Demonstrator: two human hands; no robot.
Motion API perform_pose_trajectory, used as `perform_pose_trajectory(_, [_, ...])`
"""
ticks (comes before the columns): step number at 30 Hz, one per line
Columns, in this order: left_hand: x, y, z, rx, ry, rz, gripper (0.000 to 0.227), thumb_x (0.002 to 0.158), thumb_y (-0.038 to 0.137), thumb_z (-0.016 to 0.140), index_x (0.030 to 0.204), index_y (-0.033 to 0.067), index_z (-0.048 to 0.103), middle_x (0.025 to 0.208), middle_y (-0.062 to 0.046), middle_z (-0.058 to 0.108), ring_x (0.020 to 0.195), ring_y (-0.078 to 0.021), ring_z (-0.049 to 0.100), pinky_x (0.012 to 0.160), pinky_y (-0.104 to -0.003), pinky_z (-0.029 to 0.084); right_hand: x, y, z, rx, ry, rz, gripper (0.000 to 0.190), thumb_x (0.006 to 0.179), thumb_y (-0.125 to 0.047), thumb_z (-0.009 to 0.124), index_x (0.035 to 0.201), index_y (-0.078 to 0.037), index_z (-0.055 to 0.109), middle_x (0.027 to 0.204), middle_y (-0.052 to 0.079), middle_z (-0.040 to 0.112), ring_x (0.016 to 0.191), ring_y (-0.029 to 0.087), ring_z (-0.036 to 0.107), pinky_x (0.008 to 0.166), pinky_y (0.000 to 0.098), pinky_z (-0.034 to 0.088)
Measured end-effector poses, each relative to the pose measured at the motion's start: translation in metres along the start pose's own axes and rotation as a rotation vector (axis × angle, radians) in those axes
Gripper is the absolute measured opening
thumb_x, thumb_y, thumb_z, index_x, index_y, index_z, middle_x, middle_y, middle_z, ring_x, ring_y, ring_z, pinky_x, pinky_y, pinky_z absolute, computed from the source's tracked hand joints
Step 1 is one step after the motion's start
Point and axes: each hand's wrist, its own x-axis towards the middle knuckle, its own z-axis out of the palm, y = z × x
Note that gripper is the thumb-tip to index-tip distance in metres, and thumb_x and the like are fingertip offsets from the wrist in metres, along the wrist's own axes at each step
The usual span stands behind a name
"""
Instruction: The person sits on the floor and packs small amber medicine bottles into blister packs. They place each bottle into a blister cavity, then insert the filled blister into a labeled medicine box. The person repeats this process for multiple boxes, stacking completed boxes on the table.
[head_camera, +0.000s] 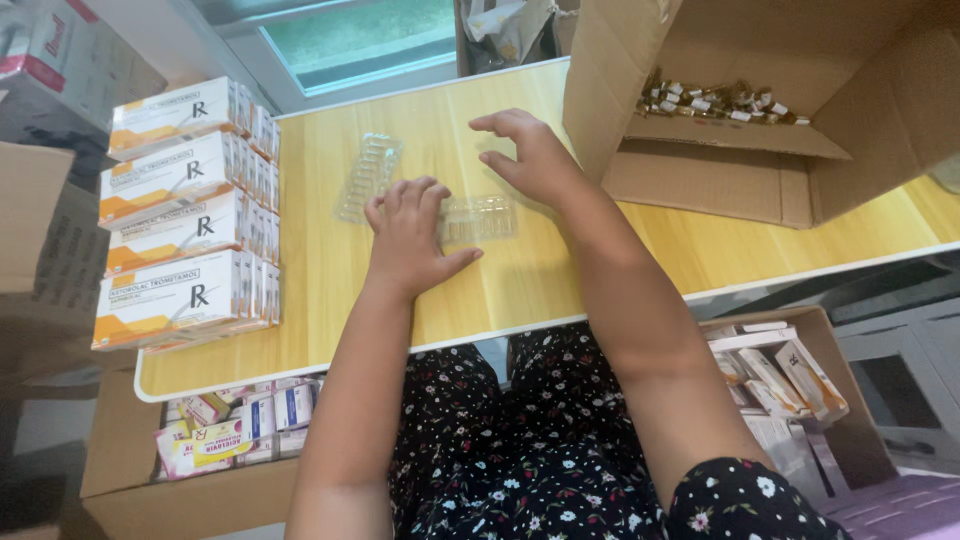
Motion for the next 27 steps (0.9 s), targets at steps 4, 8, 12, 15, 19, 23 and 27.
perform_pose_trajectory(4, [0.000,-0.003,0.002,-0.040,-0.215,-0.182,0.081,0.068,0.055,0.085,0.132,0.0125,0.059,0.120,-0.005,0.064,0.130,-0.0294,0.050,0.112,-0.056,0.024,-0.011,-0.047,-0.027,0.055,0.280,-0.303,0.017,0.100,0.003,0.069,0.114,-0.005,0.072,0.113,0.012,0.074,0.108,0.022,0.073,0.090,0.0341,0.058])
perform_pose_trajectory(8, [-0.001,0.000,0.007,-0.110,-0.120,-0.061,0.089,0.065,0.055,0.087,0.134,0.0084,0.055,0.124,-0.013,0.063,0.127,-0.0329,0.048,0.107,-0.057,0.024,-0.048,-0.048,-0.080,0.080,0.870,-0.627,0.016,0.095,0.010,0.059,0.106,0.000,0.064,0.096,0.012,0.061,0.081,0.020,0.057,0.066,0.0282,0.047])
perform_pose_trajectory(12, [-0.001,-0.002,-0.001,-0.166,-0.074,-0.005,0.095,0.061,0.056,0.089,0.134,0.0058,0.055,0.121,-0.019,0.062,0.125,-0.0371,0.045,0.102,-0.057,0.025,-0.055,0.000,-0.161,-0.047,1.047,-0.425,0.016,0.107,0.009,0.059,0.117,-0.002,0.057,0.102,0.008,0.059,0.082,0.018,0.053,0.071,0.0299,0.045])
perform_pose_trajectory(15, [0.000,-0.003,-0.009,-0.150,-0.095,-0.043,0.088,0.062,0.049,0.092,0.133,0.0085,0.058,0.120,-0.014,0.066,0.128,-0.0375,0.045,0.107,-0.054,0.026,-0.056,0.037,-0.187,-0.479,0.730,0.064,0.018,0.102,0.004,0.063,0.119,-0.001,0.068,0.110,0.010,0.072,0.103,0.023,0.072,0.090,0.0393,0.058])
perform_pose_trajectory(19, [0.002,0.001,-0.010,-0.249,-0.179,-0.120,0.079,0.063,0.038,0.093,0.129,0.0092,0.060,0.114,-0.011,0.067,0.120,-0.0326,0.054,0.106,-0.049,0.036,-0.052,0.059,-0.190,-0.663,0.219,0.542,0.025,0.084,-0.023,0.084,0.104,-0.010,0.077,0.096,0.017,0.073,0.087,0.033,0.070,0.076,0.0454,0.055])
perform_pose_trajectory(23, [0.002,0.002,-0.002,-0.369,-0.152,-0.072,0.070,0.067,0.028,0.093,0.125,0.0074,0.061,0.121,-0.015,0.063,0.119,-0.0358,0.057,0.100,-0.045,0.048,-0.039,0.074,-0.169,-0.773,0.076,0.687,0.033,0.076,-0.032,0.086,0.103,-0.015,0.077,0.095,0.014,0.075,0.089,0.036,0.069,0.075,0.0504,0.053])
perform_pose_trajectory(27, [0.003,0.003,0.001,-0.408,-0.140,-0.079,0.066,0.067,0.021,0.094,0.123,0.0062,0.062,0.121,-0.015,0.061,0.117,-0.0376,0.058,0.098,-0.044,0.050,-0.029,0.077,-0.162,-0.837,0.111,0.618,0.019,0.082,-0.022,0.079,0.098,-0.013,0.080,0.097,0.019,0.075,0.091,0.040,0.069,0.079,0.0515,0.055])
